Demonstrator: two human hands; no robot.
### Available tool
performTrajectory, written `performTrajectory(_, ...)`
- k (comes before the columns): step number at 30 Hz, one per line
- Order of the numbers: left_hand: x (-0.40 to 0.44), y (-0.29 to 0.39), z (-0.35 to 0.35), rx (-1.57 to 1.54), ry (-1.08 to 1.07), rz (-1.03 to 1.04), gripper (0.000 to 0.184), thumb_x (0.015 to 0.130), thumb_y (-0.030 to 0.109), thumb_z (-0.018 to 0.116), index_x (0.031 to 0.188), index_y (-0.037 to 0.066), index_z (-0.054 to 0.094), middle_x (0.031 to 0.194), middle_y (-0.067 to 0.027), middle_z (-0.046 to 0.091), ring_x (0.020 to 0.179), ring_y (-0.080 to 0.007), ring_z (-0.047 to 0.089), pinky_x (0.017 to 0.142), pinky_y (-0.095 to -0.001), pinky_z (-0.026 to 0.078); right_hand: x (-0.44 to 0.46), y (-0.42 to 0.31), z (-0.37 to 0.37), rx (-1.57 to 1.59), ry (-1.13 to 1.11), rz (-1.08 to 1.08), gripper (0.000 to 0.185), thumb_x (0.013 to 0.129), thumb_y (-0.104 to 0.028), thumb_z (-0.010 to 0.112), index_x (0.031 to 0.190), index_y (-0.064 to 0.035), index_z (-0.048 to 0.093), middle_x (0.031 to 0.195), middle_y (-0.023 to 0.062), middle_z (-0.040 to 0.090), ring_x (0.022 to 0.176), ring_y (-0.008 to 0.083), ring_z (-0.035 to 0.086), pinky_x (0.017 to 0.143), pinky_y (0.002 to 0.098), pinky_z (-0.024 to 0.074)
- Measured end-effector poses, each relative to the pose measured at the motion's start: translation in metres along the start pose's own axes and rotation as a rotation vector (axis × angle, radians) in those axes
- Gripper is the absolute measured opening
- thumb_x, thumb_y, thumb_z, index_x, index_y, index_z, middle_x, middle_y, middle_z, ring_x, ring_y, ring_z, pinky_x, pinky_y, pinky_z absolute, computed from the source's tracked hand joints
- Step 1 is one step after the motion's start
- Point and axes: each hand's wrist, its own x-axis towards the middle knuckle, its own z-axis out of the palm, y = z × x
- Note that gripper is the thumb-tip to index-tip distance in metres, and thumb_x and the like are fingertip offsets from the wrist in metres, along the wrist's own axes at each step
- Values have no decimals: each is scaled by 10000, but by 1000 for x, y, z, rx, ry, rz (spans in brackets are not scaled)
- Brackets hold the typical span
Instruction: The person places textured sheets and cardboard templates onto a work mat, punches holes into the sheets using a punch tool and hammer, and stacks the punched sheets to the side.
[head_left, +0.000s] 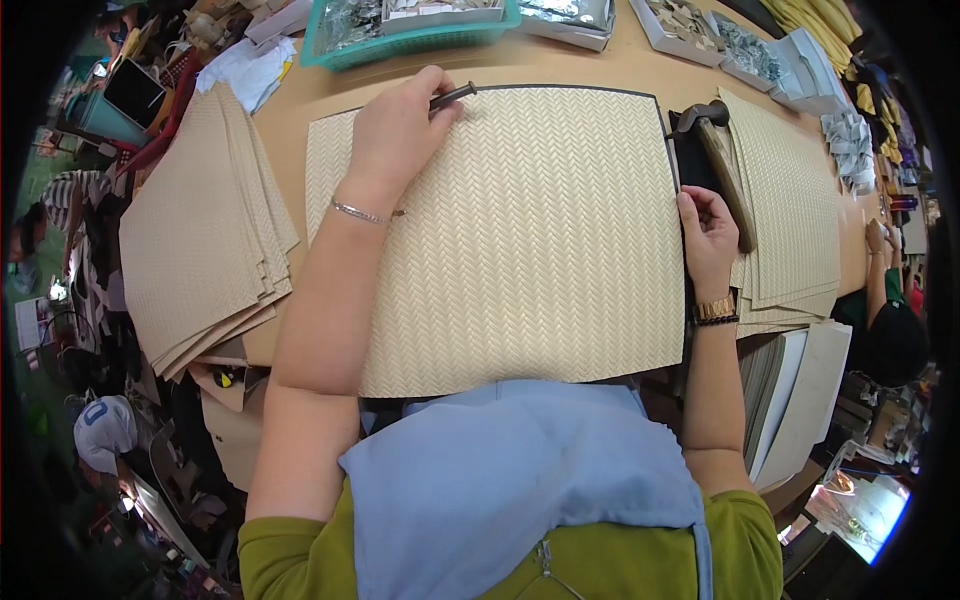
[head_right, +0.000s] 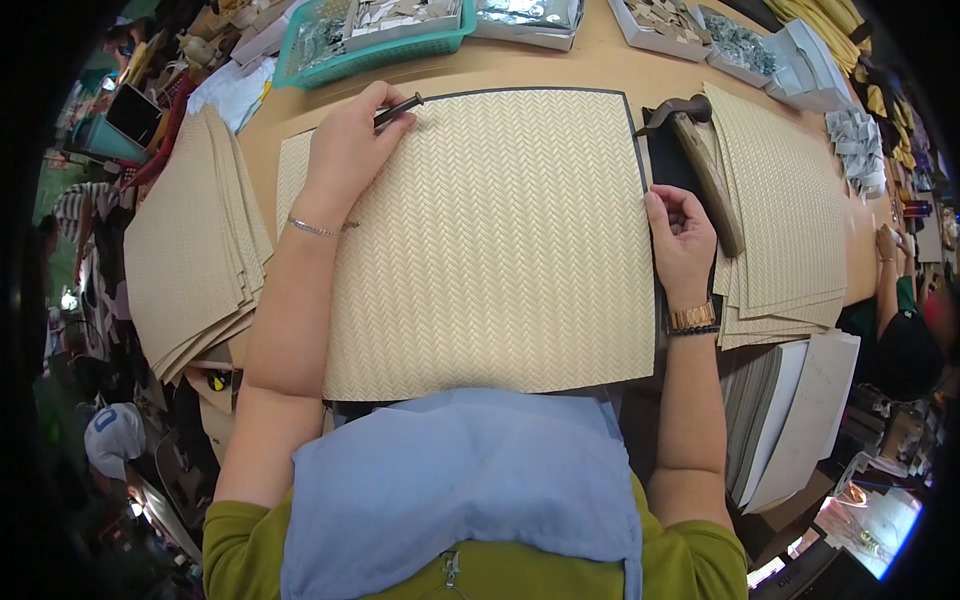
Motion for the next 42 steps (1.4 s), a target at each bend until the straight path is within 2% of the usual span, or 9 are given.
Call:
performTrajectory(5,0,1,0,-192,71,-25,174,846,202,659,938,70,594,824,-76,663,697,-191,609,647,-313,467,0,-1,0,-44,-1,-26,195,891,-155,652,1021,-10,634,856,-28,615,686,18,486,627,161,418)
performTrajectory(11,3,-6,5,-384,92,-76,181,860,170,667,891,19,573,768,-3,598,660,-64,465,601,-233,412,0,0,0,-44,-3,-31,193,893,-156,651,1020,-11,635,849,-31,613,683,15,482,619,160,411)
performTrajectory(14,4,-8,7,-384,116,-47,178,863,173,665,886,22,574,759,3,591,651,-59,463,591,-230,406,0,-1,-1,-42,-3,-26,191,893,-157,652,1017,-12,637,849,-32,613,681,12,478,614,157,407)
performTrajectory(17,6,-11,8,-333,116,-38,161,837,176,644,928,55,589,828,-88,668,667,-217,622,616,-334,467,0,0,-1,-47,-2,-29,188,892,-156,652,1014,-13,639,851,-31,614,680,11,477,611,155,404)
performTrajectory(32,7,-14,13,-340,104,-81,187,839,212,651,925,56,590,854,-84,672,716,-223,629,662,-326,479,-1,-3,1,-71,0,-31,181,892,-133,648,1026,-12,631,877,-12,620,708,29,512,651,162,432)
performTrajectory(35,8,-14,15,-366,101,-98,183,849,186,679,886,29,593,787,-19,622,702,-80,519,657,-237,437,-4,-7,-3,-12,19,-14,172,899,-113,635,1040,-15,627,896,-12,619,714,27,509,652,166,432)
performTrajectory(36,8,-15,16,-370,114,-104,180,848,185,678,888,30,596,788,-18,623,705,-83,523,663,-238,439,-6,-11,-6,23,29,-4,170,901,-106,630,1045,-16,625,903,-12,619,717,26,508,652,167,433)
performTrajectory(39,8,-18,18,-405,155,-131,173,847,184,676,892,34,603,795,-15,629,715,-91,535,679,-241,444,-7,-14,-58,-196,159,-132,174,918,-99,602,1069,-14,620,973,20,619,852,66,551,733,202,460)
performTrajectory(42,8,-14,15,-487,177,-169,177,846,189,677,894,34,606,814,-15,634,736,-95,541,692,-238,444,-9,15,-183,-466,371,-147,236,936,-154,583,1109,4,609,1062,69,621,983,131,569,851,260,462)
